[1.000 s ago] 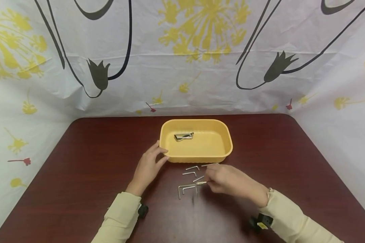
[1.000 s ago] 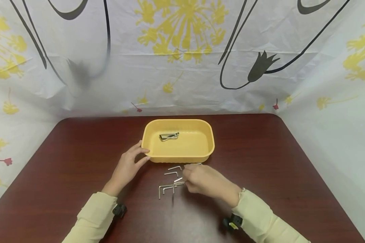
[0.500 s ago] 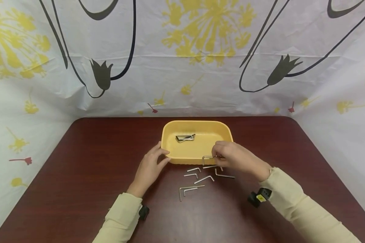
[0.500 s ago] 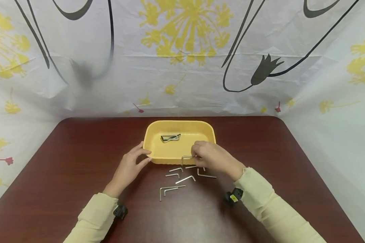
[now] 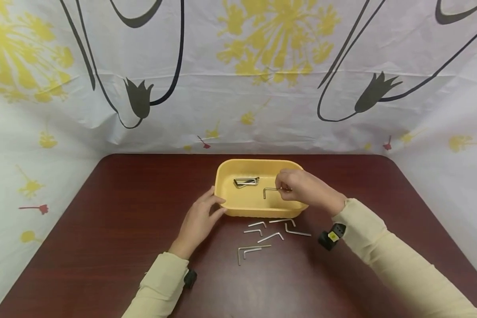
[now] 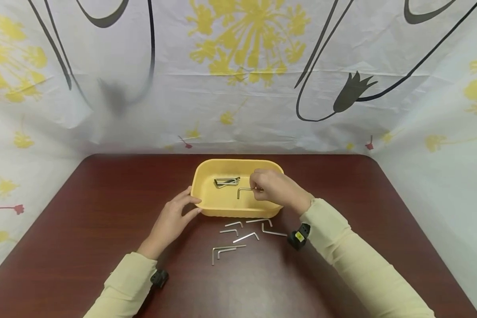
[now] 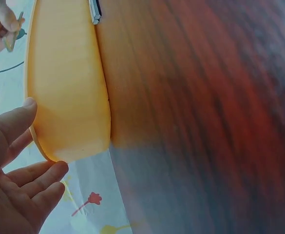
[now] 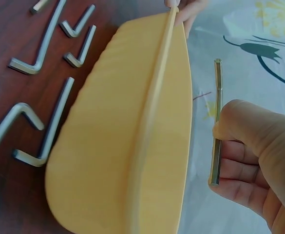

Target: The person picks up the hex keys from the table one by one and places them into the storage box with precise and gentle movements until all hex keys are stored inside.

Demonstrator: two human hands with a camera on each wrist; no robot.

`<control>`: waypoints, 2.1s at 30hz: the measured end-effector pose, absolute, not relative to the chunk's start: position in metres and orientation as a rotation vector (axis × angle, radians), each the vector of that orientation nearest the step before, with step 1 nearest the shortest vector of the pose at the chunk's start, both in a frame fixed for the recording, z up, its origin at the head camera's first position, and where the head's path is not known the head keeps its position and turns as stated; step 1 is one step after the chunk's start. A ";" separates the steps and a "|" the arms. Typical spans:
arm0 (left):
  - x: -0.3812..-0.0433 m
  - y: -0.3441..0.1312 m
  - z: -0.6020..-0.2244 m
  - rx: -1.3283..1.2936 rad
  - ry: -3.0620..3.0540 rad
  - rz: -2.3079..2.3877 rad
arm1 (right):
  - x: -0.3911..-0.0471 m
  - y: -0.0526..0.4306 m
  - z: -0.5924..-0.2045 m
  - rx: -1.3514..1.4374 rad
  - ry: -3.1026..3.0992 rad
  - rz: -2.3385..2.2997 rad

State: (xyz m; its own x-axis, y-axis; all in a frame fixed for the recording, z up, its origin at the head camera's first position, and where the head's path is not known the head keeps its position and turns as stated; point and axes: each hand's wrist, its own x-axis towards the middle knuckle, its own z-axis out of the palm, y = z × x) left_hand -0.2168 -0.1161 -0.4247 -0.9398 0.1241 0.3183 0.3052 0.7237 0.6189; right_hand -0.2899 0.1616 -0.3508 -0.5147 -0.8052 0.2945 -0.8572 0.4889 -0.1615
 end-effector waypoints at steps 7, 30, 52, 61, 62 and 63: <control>-0.218 -0.116 -0.422 -0.344 -2.680 -1.003 | -0.309 0.155 -0.347 1.439 -2.578 0.439; -0.199 -0.107 -0.425 -0.352 -2.680 -0.986 | -0.348 0.140 -0.359 1.406 -2.756 0.379; -0.188 -0.109 -0.423 -0.355 -2.680 -0.949 | -0.361 0.106 -0.372 1.553 -2.739 0.221; -0.185 -0.107 -0.422 -0.376 -2.682 -0.939 | -0.356 0.092 -0.374 1.575 -2.760 0.157; -0.185 -0.106 -0.422 -0.369 -2.686 -0.938 | -0.355 0.090 -0.375 1.590 -2.764 0.153; -0.184 -0.106 -0.422 -0.367 -2.689 -0.938 | -0.354 0.089 -0.376 1.607 -2.770 0.150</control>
State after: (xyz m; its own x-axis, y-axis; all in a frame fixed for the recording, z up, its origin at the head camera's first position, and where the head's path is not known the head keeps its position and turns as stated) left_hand -0.1844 -0.1060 -0.4223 -0.9318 0.1478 0.3315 0.3219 0.7585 0.5666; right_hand -0.3541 0.0887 -0.3755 -0.4960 -0.8682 -0.0089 -0.8622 0.4937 -0.1134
